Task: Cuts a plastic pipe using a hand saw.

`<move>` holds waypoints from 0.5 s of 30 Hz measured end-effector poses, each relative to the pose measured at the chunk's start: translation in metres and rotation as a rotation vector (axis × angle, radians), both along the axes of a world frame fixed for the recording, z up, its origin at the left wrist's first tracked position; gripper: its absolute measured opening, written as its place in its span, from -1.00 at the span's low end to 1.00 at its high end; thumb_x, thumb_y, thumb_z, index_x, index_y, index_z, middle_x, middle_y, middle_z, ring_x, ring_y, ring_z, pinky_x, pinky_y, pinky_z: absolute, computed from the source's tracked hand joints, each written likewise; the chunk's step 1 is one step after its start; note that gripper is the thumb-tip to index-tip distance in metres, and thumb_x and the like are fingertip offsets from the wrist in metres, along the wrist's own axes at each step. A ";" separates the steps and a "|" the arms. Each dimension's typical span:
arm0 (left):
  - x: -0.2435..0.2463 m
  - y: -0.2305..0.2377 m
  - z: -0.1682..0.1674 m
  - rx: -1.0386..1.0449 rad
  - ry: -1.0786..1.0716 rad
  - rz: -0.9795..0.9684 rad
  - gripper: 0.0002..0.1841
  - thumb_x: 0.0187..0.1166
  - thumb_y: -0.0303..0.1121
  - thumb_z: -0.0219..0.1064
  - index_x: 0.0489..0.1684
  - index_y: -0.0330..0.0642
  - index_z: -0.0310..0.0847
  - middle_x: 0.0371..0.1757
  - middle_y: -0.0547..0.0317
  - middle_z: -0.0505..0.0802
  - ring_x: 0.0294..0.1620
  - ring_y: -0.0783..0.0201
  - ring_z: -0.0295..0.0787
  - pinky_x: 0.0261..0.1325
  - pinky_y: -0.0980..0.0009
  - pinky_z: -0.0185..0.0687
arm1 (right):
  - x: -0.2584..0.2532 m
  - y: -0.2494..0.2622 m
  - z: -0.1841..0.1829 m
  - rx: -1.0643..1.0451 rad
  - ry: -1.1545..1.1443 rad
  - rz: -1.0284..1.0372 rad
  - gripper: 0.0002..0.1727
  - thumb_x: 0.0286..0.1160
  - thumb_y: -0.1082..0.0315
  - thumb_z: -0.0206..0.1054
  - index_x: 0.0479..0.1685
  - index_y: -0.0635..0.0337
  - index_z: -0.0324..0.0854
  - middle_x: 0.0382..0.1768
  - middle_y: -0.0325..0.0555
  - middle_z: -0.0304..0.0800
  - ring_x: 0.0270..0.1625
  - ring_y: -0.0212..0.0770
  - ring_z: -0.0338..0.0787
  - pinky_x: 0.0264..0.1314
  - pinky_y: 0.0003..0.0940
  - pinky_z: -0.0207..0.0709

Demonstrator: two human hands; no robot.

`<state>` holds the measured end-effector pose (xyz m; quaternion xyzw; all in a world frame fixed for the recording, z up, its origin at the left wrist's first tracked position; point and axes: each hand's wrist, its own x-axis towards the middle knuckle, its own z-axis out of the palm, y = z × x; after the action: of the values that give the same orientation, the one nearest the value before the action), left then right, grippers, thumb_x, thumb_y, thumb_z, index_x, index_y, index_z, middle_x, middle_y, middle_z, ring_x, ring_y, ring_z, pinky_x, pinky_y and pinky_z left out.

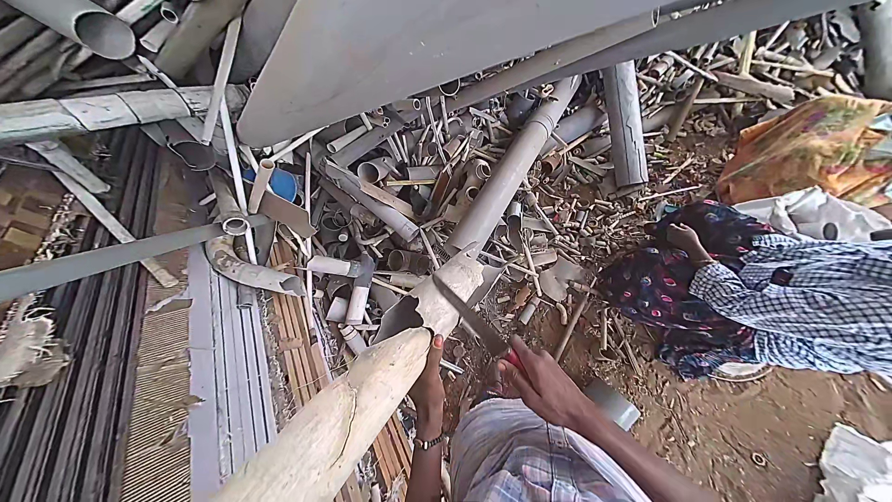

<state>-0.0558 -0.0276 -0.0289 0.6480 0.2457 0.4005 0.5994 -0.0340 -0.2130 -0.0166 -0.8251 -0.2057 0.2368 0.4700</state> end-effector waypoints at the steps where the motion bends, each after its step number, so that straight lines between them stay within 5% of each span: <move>1: -0.004 0.001 -0.002 0.051 0.014 -0.017 -0.22 0.10 -0.36 0.56 0.24 -0.78 0.28 0.01 0.15 0.75 0.09 0.69 0.68 0.28 0.64 0.59 | 0.010 -0.002 -0.004 0.025 0.120 -0.053 -0.50 0.84 0.00 0.00 0.18 0.34 0.51 -0.50 -0.04 0.55 -0.44 -0.07 0.63 -0.27 -0.06 0.53; 5: -0.005 -0.009 0.003 0.125 0.134 -0.082 -0.29 0.17 -0.37 0.55 0.20 -0.81 0.36 0.01 0.03 0.77 0.09 0.70 0.68 0.29 0.71 0.54 | 0.006 0.010 -0.008 0.315 0.481 -0.199 -0.62 0.82 0.02 -0.03 0.14 0.17 0.44 -0.54 -0.31 0.40 -0.65 -0.39 0.47 -0.53 -0.39 0.50; 10: 0.004 -0.008 0.007 0.149 0.219 0.004 -0.33 0.31 -0.39 0.52 0.30 -0.76 0.38 0.16 -0.21 0.74 0.23 0.50 0.65 0.40 0.59 0.48 | -0.014 0.006 -0.001 0.303 0.487 0.028 -0.57 0.81 0.01 0.00 0.17 0.23 0.47 -0.54 -0.24 0.41 -0.59 -0.30 0.48 -0.41 -0.27 0.48; 13: 0.003 -0.008 0.000 0.130 0.204 0.008 -0.30 0.25 -0.37 0.54 0.31 -0.73 0.39 0.15 -0.17 0.75 0.22 0.49 0.68 0.40 0.57 0.52 | -0.004 0.002 -0.018 0.278 0.568 -0.058 -0.62 0.83 0.00 -0.02 0.13 0.14 0.42 -0.58 -0.28 0.40 -0.70 -0.35 0.45 -0.58 -0.38 0.49; 15: 0.010 -0.010 0.003 0.103 0.188 0.025 -0.36 0.30 -0.40 0.51 0.29 -0.72 0.41 0.13 -0.15 0.75 0.20 0.48 0.68 0.37 0.55 0.53 | -0.011 0.004 -0.011 0.322 0.522 -0.018 -0.56 0.78 0.00 0.00 0.23 0.20 0.46 -0.55 -0.28 0.42 -0.64 -0.34 0.47 -0.49 -0.34 0.50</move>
<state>-0.0458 -0.0372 -0.0257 0.7097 0.2879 0.3574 0.5345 -0.0450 -0.2095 -0.0277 -0.6531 -0.1055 0.4009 0.6337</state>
